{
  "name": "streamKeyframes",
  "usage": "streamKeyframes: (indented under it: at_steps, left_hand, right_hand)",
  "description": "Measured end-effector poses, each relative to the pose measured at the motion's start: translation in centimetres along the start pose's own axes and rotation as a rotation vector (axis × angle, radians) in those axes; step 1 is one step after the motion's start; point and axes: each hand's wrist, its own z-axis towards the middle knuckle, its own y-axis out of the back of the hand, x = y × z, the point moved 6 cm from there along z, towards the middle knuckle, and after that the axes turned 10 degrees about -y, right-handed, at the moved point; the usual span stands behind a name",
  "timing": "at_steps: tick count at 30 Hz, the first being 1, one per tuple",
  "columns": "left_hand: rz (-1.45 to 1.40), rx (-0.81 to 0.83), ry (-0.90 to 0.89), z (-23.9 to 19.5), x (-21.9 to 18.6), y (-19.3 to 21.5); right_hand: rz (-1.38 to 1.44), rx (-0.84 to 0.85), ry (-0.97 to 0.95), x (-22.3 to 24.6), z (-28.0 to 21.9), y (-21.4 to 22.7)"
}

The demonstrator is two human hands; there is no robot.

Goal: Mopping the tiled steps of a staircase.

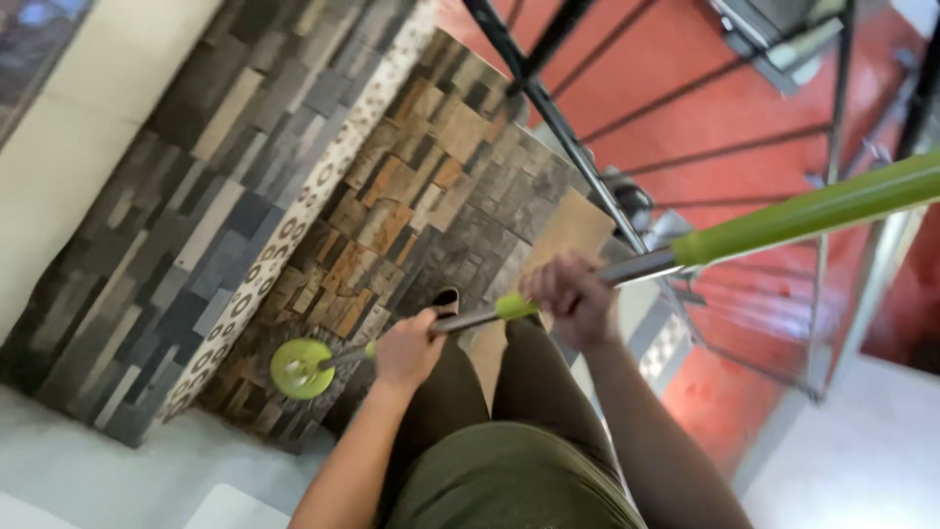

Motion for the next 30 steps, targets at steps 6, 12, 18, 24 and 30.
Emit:
streamKeyframes:
  at_steps: [6,12,18,24,30]
  left_hand:
    - [0.274,-0.233,0.217,-2.2,6.7,-2.8]
    - [0.232,-0.814,0.195,1.1,4.4,-5.0]
    - [0.432,-1.011,0.035,6.8,-2.0,-11.6]
    - [0.188,-1.065,-0.313,12.8,-18.8,-9.7]
    - [-0.031,-0.837,-0.693,21.9,-30.2,-13.6]
  right_hand:
    - [-0.029,0.272,-0.152,-2.3,2.9,-1.9]
    - [-0.058,0.435,-0.174,-2.3,6.6,4.6]
    - [-0.068,0.484,-0.026,2.5,7.3,17.0]
    - [-0.249,0.362,0.237,16.5,0.5,24.6]
    - [-0.691,0.041,0.623,25.7,-8.9,37.8]
